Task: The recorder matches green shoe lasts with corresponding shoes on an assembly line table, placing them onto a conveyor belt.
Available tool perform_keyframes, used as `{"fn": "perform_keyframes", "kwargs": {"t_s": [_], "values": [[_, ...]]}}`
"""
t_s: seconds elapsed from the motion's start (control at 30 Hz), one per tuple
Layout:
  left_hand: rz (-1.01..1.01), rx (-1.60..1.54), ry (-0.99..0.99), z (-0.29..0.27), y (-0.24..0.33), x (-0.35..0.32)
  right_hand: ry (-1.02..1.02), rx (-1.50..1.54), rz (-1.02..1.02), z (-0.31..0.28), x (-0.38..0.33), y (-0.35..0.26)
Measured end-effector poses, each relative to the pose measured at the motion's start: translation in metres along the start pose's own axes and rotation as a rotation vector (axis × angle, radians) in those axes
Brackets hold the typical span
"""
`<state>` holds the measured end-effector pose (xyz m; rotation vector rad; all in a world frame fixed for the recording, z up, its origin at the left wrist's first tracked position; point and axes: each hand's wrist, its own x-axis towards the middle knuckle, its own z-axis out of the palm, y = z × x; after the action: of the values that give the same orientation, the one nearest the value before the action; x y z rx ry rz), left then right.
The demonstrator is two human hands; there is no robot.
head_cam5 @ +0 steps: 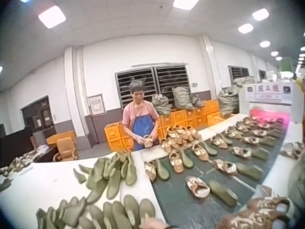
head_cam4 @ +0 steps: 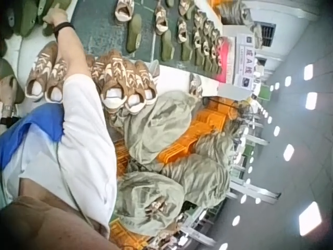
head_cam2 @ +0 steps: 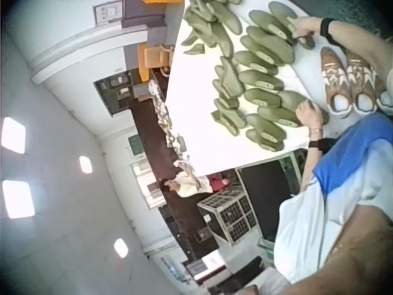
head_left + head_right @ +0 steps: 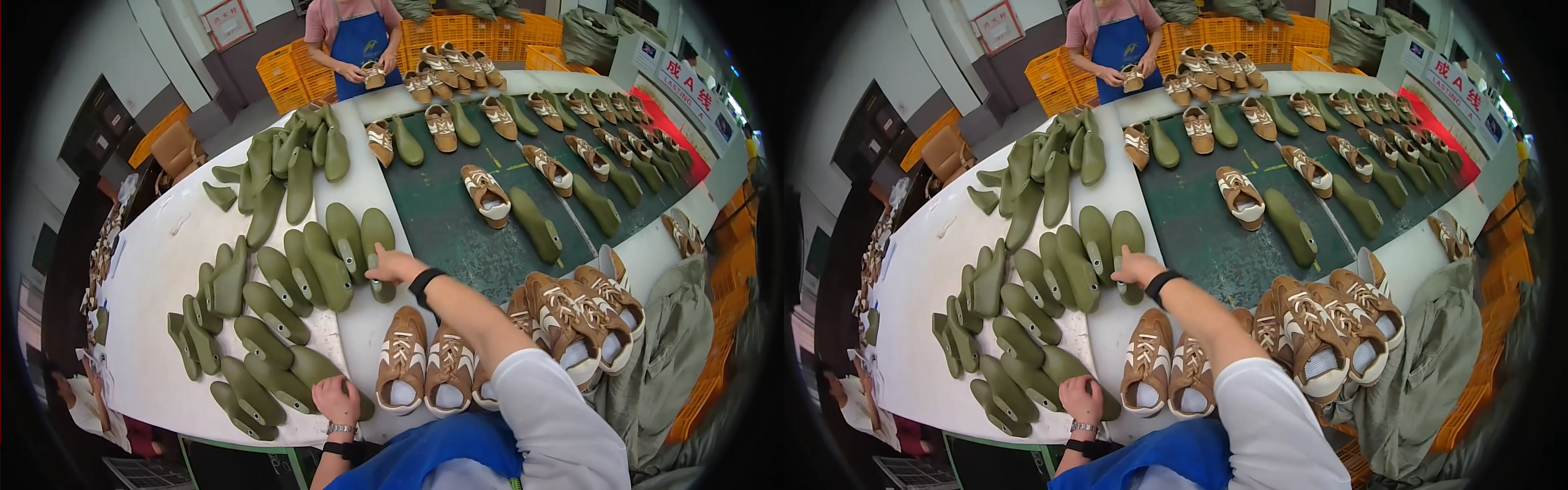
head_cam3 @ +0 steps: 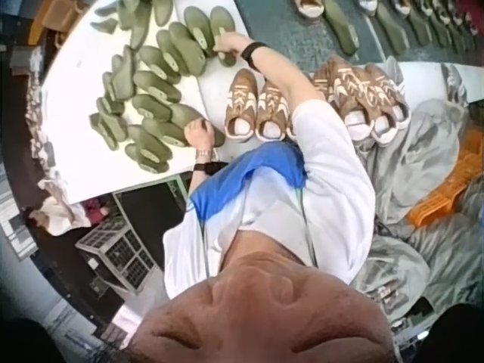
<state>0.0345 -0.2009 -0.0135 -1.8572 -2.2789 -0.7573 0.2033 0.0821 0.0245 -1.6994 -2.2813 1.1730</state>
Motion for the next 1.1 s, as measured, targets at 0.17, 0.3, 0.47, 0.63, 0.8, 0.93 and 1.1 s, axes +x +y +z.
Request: {"fn": "perform_keyframes", "kwargs": {"t_s": [0.17, 0.3, 0.47, 0.63, 0.8, 0.93, 1.1], "values": [[-0.016, -0.002, 0.012, 0.0, -0.002, -0.01, 0.298, -0.225, 0.113, 0.025, 0.01, 0.002], [-0.027, -0.002, 0.036, -0.002, -0.008, -0.013, 0.329, -0.317, 0.179, -0.011, 0.003, 0.037], [-0.072, -0.007, -0.006, -0.003, -0.012, -0.007, 0.267, -0.33, 0.389, -0.016, -0.03, 0.135], [-0.065, -0.013, -0.004, 0.002, -0.011, 0.001, 0.215, -0.424, 0.393, -0.031, -0.041, 0.138], [0.13, -0.081, 0.005, 0.022, -0.01, -0.003, 0.542, -0.359, 0.448, -0.013, -0.062, 0.175], [0.149, 0.106, 0.127, -0.002, -0.017, -0.026, 0.341, -0.519, 0.419, 0.011, -0.067, 0.083], [0.312, 0.07, 0.031, 0.001, -0.021, -0.019, 0.193, -0.272, -0.478, 0.075, -0.091, 0.031]]}}
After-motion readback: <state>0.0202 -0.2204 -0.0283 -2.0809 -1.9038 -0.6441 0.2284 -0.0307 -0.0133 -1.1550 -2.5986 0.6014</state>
